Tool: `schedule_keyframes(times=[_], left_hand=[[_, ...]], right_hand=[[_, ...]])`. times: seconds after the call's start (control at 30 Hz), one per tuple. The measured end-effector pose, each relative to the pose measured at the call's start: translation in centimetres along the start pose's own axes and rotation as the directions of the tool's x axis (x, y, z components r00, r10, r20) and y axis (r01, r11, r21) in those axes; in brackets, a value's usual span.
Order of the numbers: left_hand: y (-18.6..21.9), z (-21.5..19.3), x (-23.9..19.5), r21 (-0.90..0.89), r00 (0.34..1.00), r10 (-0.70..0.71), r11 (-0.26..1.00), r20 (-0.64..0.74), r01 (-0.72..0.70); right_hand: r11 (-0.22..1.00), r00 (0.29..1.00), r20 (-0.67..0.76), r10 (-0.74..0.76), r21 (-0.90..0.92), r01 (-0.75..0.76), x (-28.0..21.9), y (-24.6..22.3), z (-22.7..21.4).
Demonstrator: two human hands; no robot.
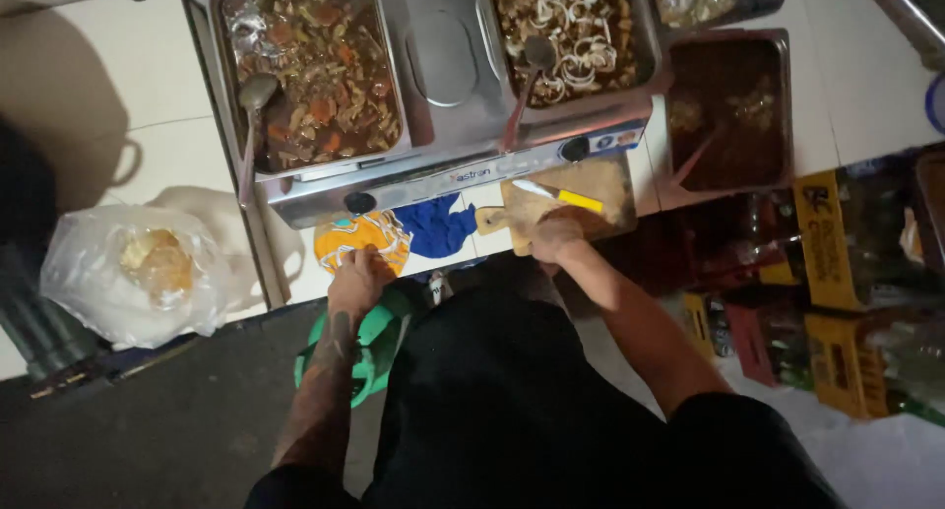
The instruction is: The person scoops food from metal trays into a plastic bag using a ladle. The person also wipes the countertop with a cloth and handles a knife on a cutting board.
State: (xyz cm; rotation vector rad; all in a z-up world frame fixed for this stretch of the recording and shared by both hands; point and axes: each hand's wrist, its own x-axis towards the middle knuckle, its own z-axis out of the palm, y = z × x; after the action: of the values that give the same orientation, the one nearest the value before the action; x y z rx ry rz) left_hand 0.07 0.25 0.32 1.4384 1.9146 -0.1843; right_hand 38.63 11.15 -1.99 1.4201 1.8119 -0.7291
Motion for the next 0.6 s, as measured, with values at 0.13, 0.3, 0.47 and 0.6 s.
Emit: schedule_keyframes(times=[0.13,0.3,0.47,0.6], left_hand=[[-1.0,0.6,1.7,-0.06,0.999,-0.013,0.998,0.031,0.015],[-2.5,3.0,5.0,-0.101,0.997,-0.029,0.994,0.072,0.037],[-2.2,2.4,4.5,-0.055,0.996,-0.034,0.998,0.081,0.039],[-2.8,3.0,5.3,-0.042,0.995,-0.034,0.998,0.095,0.038]], right_hand=[[0.796,0.613,-0.725,0.315,-0.15,-0.587,5.3,-0.5,5.1],[0.982,0.871,-0.465,0.16,0.162,-0.094,-4.7,2.9,-5.0],[0.7,0.813,-0.408,0.415,0.714,0.002,0.3,7.5,-6.4],[0.188,0.855,-0.301,0.423,0.952,0.243,9.6,12.0,-0.3]])
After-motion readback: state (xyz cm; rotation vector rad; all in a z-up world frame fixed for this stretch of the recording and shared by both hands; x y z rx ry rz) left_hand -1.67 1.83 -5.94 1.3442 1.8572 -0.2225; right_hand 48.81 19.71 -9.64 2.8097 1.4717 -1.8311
